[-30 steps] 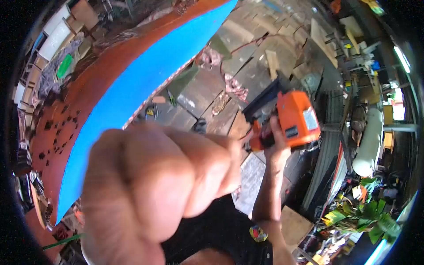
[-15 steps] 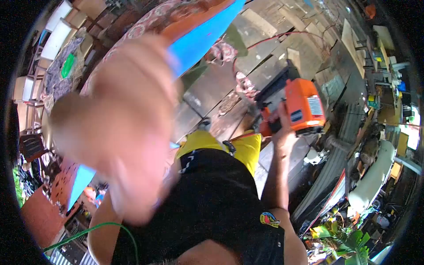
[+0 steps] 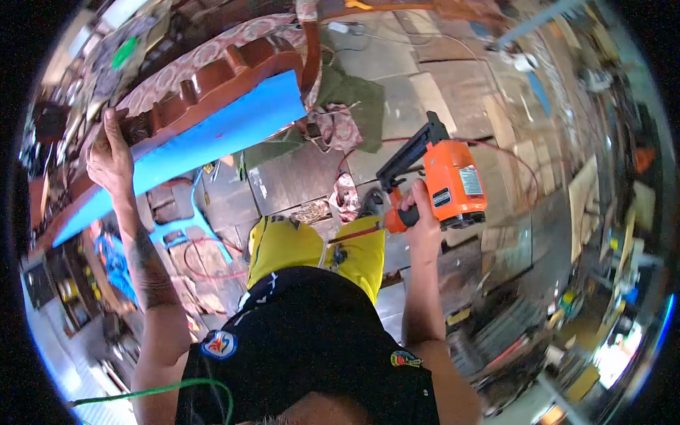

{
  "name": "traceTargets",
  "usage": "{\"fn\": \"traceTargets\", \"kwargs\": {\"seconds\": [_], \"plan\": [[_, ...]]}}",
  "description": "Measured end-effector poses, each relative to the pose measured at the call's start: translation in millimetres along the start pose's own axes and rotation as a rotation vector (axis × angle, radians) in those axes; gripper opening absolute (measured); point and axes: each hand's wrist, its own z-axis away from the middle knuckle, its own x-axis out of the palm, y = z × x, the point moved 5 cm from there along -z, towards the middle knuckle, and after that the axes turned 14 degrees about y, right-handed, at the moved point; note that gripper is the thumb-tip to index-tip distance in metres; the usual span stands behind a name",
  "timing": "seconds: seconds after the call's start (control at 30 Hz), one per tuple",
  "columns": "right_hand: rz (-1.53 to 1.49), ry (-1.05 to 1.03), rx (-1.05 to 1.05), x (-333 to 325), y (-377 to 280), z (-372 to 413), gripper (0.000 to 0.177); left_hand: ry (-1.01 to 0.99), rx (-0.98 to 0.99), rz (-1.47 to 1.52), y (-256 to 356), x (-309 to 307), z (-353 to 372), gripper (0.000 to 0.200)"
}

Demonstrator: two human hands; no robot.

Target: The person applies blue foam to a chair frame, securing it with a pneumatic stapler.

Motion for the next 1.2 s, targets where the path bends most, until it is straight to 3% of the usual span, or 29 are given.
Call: {"fn": "traceTargets", "kwargs": {"seconds": [0.2, 0.23, 0.3, 0.37, 0.43, 0.5, 0.53, 0.57, 0.63, 0.7, 0.73, 0.77, 0.83, 0.9, 0.93, 0.97, 1.0, 1.07, 1.1, 1.13, 1.17, 1.2], "plan": [[0.164, -0.113, -0.053, 1.2, -19.5, -112.7, 0.026, 0.018, 0.055, 0.014, -8.9, -1.0, 5.1, 0.045], [0.173, -0.132, -0.042, 7.5, -22.0, -124.2, 0.026, -0.068, 0.086, 0.032, -25.4, 3.3, 1.9, 0.042], [0.201, -0.181, -0.329, 26.6, -47.4, -144.1, 0.026, 0.104, 0.448, 0.096, -40.6, 5.9, 5.4, 0.034], [0.106, -0.256, -0.202, 30.0, -44.3, -185.4, 0.02, 0.21, 0.792, -0.279, -62.1, 8.0, 9.0, 0.032], [0.12, -0.273, -0.136, 53.0, -54.9, -193.8, 0.013, 0.064, 0.705, -0.371, -71.2, 12.8, 10.3, 0.042], [0.092, -0.28, -0.116, 70.6, -58.9, -208.2, 0.009, 0.128, 0.662, -0.347, -54.0, 11.2, 9.2, 0.041], [0.089, -0.315, -0.115, 74.9, -60.9, -215.3, 0.012, 0.131, 0.25, 0.04, -30.9, 25.3, -3.7, 0.057], [0.084, -0.349, -0.116, 78.3, -65.5, -220.6, 0.019, 0.107, 0.11, 0.095, -31.1, 24.8, -3.8, 0.07], [0.091, -0.371, -0.162, 81.7, -86.3, -211.9, 0.027, 0.085, 0.065, 0.122, -20.9, 16.9, 0.1, 0.071], [0.085, -0.406, -0.052, 73.6, -99.6, -222.5, 0.029, 0.204, 0.139, 0.201, -49.8, 34.4, -1.5, 0.073], [0.071, -0.431, -0.034, 65.8, -105.6, -232.6, 0.024, 0.01, 0.541, -0.212, -56.7, 15.0, 6.3, 0.04], [0.087, -0.426, -0.07, 61.7, -119.3, -231.3, 0.013, 0.035, 0.562, -0.243, -48.8, 11.9, 8.7, 0.038], [0.081, -0.472, -0.087, 43.1, -132.5, -245.4, 0.015, -0.099, 0.391, -0.197, -45.0, 7.8, 10.5, 0.037], [0.138, -0.459, -0.168, 36.4, -143.6, -246.3, 0.016, -0.022, 0.401, -0.126, -13.1, 1.7, 9.2, 0.032], [0.128, -0.456, -0.167, 27.7, -144.3, -248.3, 0.016, 0.11, 0.523, -0.205, -21.6, 2.4, 13.8, 0.034], [0.157, -0.445, -0.198, 18.9, -141.7, -251.3, 0.017, 0.133, 0.321, -0.251, -17.8, -0.8, 10.9, 0.032], [0.187, -0.428, -0.226, 14.7, -133.5, -253.5, 0.018, 0.299, 0.293, -0.232, 30.8, -14.4, 16.0, 0.031], [0.18, -0.351, -0.117, 4.7, -105.6, -254.2, 0.018, 0.477, 0.474, -0.345, 92.0, -21.6, 62.0, 0.025], [0.19, -0.289, -0.016, -5.2, -96.0, -251.3, 0.019, 0.173, 0.438, 0.025, 106.8, -7.0, 85.0, 0.031], [0.174, -0.132, 0.075, -3.5, -86.5, -239.3, 0.019, -0.176, 0.469, -0.203, 124.1, 19.1, 121.9, 0.039], [0.247, -0.296, -0.08, 3.7, -81.0, -236.2, 0.018, -0.03, 0.564, -0.019, 155.8, 32.5, 139.0, 0.05], [0.197, -0.284, -0.023, 10.4, -72.1, -231.5, 0.017, -0.149, 0.537, 0.034, 178.3, 44.8, 144.8, 0.057]]}}
